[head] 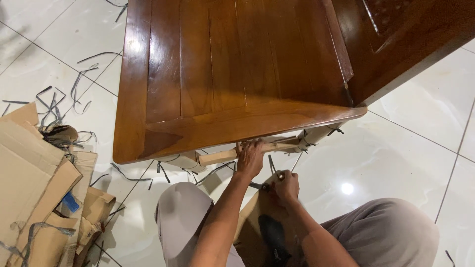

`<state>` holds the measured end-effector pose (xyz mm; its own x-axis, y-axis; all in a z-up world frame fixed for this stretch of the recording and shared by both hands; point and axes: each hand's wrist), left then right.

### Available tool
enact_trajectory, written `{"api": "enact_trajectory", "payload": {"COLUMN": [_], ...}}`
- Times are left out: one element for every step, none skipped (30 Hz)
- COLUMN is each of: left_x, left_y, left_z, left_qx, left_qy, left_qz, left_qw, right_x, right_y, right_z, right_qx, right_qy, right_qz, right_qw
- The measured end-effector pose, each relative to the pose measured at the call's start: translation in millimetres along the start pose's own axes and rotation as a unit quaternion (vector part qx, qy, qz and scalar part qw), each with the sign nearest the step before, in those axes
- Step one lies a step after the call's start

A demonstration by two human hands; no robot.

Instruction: Wrap wooden chair legs with cardboard and secure them with plastic straps

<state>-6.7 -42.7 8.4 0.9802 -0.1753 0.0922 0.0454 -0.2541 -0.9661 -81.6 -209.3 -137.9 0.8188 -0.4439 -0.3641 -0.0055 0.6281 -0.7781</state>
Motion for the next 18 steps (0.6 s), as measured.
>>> {"api": "enact_trajectory", "payload": {"left_x": [-1,1,1,1,2,2,2,2,2,1,2,2,1,1,1,2,3,3], "left_y": [-13,-11,-8,-5,1,7,12,10,9,7,8,8,10,17,25,33,24,15], "left_z": [-4,-3,-2,-1,1,2,5,4,4,4,4,4,5,6,8,9,8,8], "left_qx": [-0.018,-0.018,-0.038,-0.057,-0.058,-0.053,-0.047,-0.047,-0.053,-0.059,-0.059,-0.064,-0.070,-0.070,-0.063,-0.055,-0.055,-0.071], "left_qy": [-0.007,-0.006,-0.008,-0.010,-0.009,-0.004,0.000,0.000,-0.002,-0.005,-0.004,-0.004,-0.005,-0.005,-0.010,-0.015,-0.016,-0.008], "left_qz": [0.002,0.002,0.004,0.006,0.006,0.008,0.010,0.010,0.012,0.013,0.012,0.008,0.004,0.004,0.009,0.014,0.014,0.016], "left_qw": [1.000,1.000,0.999,0.998,0.998,0.999,0.999,0.999,0.999,0.998,0.998,0.998,0.998,0.998,0.998,0.998,0.998,0.997], "right_x": [5,9,11,13,5,-3,-13,-20,-28,-35,-42,-48,-56,-42,-27,-12,1,15], "right_y": [7,12,18,24,14,5,-5,-21,-37,-53,-72,-91,-109,-100,-90,-80,-71,-62], "right_z": [-5,-9,-14,-19,-10,0,10,26,44,61,84,107,130,120,112,103,96,88], "right_qx": [-0.017,-0.016,-0.006,0.003,0.002,0.044,0.086,0.086,0.168,0.249,0.250,0.360,0.465,0.464,0.513,0.560,0.560,0.593], "right_qy": [-0.006,-0.006,-0.008,-0.009,-0.009,0.012,0.032,0.032,0.070,0.106,0.106,0.146,0.184,0.185,0.191,0.196,0.196,0.205], "right_qz": [-0.005,-0.006,-0.012,-0.019,-0.020,-0.015,-0.009,-0.009,-0.005,-0.001,-0.001,0.015,0.032,0.033,0.060,0.088,0.088,0.095], "right_qw": [1.000,1.000,1.000,1.000,1.000,0.999,0.996,0.996,0.983,0.963,0.963,0.921,0.865,0.866,0.835,0.800,0.800,0.773]}}
Point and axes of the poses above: each hand's wrist, its own x-axis towards the middle knuckle, its own y-axis out of the palm, z = x × y, and after that the axes turned 11 degrees about -z, right-handed
